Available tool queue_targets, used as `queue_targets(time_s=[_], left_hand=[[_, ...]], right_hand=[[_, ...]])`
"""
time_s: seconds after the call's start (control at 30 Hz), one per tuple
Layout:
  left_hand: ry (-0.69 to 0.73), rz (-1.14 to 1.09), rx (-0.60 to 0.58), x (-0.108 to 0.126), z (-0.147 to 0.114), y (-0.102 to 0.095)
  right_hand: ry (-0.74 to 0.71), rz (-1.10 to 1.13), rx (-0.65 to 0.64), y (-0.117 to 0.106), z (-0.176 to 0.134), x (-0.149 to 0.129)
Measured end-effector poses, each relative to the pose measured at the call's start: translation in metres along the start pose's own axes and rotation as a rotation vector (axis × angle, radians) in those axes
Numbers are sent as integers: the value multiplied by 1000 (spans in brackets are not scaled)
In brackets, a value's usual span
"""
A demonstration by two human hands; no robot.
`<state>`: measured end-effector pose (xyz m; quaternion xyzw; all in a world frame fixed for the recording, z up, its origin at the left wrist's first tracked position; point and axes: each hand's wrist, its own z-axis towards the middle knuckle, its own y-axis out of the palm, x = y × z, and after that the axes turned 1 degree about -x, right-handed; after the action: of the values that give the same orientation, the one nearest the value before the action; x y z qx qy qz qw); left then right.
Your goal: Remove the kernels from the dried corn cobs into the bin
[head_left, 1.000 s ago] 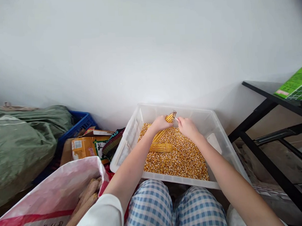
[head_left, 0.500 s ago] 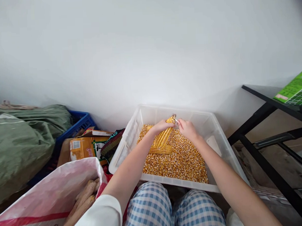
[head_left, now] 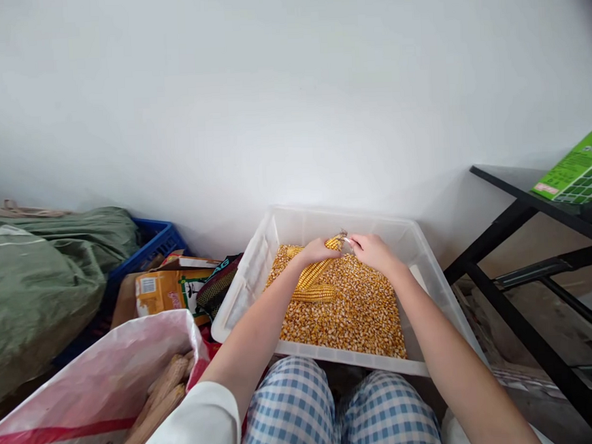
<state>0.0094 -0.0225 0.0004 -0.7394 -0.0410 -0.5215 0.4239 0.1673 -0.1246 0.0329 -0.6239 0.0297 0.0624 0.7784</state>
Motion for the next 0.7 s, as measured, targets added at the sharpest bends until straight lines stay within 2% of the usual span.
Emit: queue_targets(time_s=[0.13, 0.5, 0.7], left_hand=[[-15, 148, 93, -5, 4, -1], [11, 286, 163, -6, 4, 1], [15, 300, 180, -4, 4, 4]], right_hand=[[33, -76, -53, -2, 1, -4], [153, -141, -22, 12, 4, -21], [100, -88, -22, 6, 4, -12]])
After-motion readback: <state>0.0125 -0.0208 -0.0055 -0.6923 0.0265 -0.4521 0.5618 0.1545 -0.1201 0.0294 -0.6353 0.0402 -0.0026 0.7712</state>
